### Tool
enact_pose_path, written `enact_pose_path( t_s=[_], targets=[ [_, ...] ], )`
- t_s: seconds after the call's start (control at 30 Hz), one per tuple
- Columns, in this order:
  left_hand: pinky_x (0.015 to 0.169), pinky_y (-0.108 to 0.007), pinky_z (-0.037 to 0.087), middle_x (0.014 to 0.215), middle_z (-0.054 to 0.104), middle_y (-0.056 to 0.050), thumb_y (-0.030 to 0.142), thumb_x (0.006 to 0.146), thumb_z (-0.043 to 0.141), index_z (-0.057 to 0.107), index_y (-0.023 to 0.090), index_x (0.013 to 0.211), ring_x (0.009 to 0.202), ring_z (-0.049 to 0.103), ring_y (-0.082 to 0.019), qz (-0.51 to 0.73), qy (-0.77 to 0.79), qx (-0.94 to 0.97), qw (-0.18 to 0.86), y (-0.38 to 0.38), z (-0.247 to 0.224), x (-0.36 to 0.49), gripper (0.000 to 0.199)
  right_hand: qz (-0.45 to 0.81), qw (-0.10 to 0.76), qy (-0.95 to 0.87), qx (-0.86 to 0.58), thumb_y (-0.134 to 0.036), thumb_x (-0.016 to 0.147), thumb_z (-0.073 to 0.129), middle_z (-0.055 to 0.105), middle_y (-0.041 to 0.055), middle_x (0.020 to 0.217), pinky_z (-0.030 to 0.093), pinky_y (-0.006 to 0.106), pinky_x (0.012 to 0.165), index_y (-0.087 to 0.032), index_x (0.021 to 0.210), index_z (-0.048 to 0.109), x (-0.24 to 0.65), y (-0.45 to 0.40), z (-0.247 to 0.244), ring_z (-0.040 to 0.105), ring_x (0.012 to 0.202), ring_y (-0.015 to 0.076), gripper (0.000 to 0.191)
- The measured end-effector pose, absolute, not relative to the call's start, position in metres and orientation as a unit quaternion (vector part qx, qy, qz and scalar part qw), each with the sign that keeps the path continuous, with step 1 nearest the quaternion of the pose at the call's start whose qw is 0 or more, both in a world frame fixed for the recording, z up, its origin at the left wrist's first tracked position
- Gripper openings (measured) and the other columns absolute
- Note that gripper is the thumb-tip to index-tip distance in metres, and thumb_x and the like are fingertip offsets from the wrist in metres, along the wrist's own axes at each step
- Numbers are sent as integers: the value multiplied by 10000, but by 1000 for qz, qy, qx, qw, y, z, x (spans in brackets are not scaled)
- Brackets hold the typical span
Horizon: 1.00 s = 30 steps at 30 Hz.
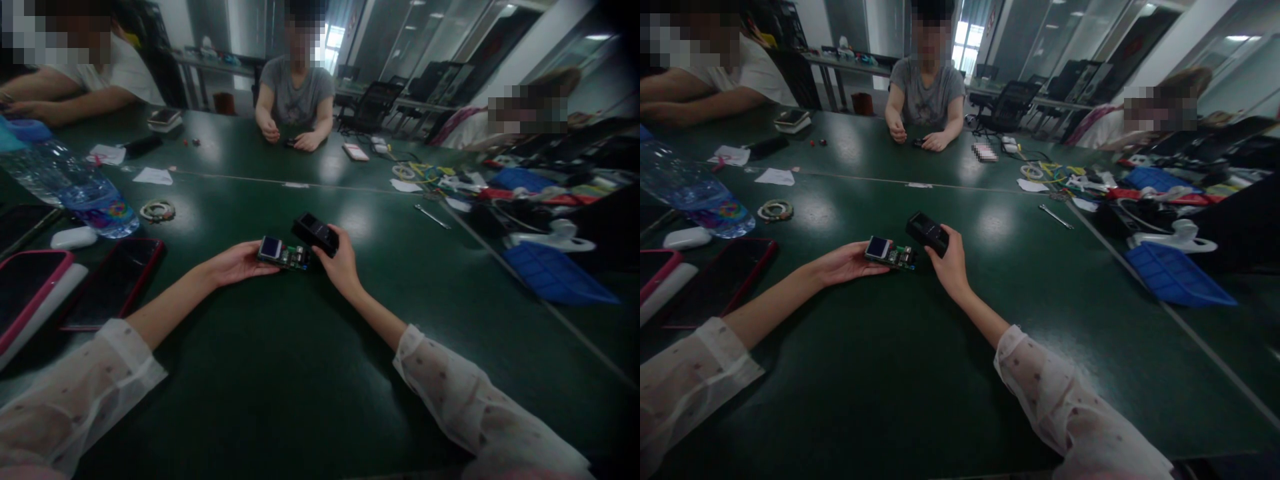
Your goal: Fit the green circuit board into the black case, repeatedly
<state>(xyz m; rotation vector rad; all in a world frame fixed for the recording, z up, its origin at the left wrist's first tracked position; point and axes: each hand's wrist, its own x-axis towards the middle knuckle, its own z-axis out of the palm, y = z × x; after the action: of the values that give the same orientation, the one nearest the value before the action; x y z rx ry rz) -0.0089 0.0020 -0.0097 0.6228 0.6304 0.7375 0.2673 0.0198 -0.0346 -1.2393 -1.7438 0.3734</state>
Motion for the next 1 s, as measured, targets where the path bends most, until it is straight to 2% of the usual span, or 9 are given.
enact_pose_path(
  t_s=[0.27, 0.5, 0.67, 0.77, 0.87, 1.0],
  targets=[
    [1118, -449, 461, 1255, 692, -195, 186, 994, 545, 602, 68, 1313, 1163, 690, -284, 347, 280, 272, 853, 6, -15, -10, 344, 159, 418, -721, -530, -189, 812, 704, 588, 156, 1316, 453, 565, 1106, -190, 1356, 507, 266, 24, -41, 568, 1252, 335, 578],
    [1108, -416, 478, 1261, 688, -201, 194, 1014, 511, 507, 56, 1414, 1163, 694, -289, 338, 294, 265, 854, 6, -13, -11, 423, 142, 407, -717, -548, -228, 793, 743, 536, 192, 1393, 435, 588, 1115, -171, 1434, 453, 266, 22, -41, 500, 1325, 367, 706],
    [1097, -414, 491, 1252, 689, -207, 180, 1029, 473, 400, 47, 1492, 1145, 704, -278, 350, 317, 256, 844, 5, -11, -9, 487, 157, 404, -718, -545, -208, 811, 708, 591, 155, 1325, 456, 572, 1093, -198, 1357, 513, 267, 22, -39, 554, 1255, 343, 580],
    [1075, -402, 509, 1259, 687, -213, 189, 1026, 485, 410, 40, 1483, 1154, 701, -296, 346, 312, 263, 845, 5, -11, -9, 486, 166, 456, -693, -533, -272, 851, 693, 601, 141, 1295, 483, 544, 1062, -210, 1358, 491, 266, 17, -32, 595, 1202, 317, 549],
    [1080, -401, 504, 1286, 675, -223, 197, 1014, 515, 462, 39, 1448, 1175, 689, -309, 339, 298, 275, 849, 5, -12, -10, 465, 159, 515, -689, -485, -402, 889, 686, 571, 123, 1346, 479, 521, 1081, -247, 1395, 445, 262, 5, -22, 573, 1243, 303, 582],
    [1125, -422, 461, 1270, 689, -208, 179, 1005, 515, 545, 53, 1374, 1183, 685, -283, 343, 284, 291, 847, 4, -13, -10, 392, 157, 504, -723, -445, -470, 909, 667, 563, 104, 1369, 486, 510, 1086, -293, 1419, 423, 252, -11, -13, 560, 1265, 296, 593]
  ],
)
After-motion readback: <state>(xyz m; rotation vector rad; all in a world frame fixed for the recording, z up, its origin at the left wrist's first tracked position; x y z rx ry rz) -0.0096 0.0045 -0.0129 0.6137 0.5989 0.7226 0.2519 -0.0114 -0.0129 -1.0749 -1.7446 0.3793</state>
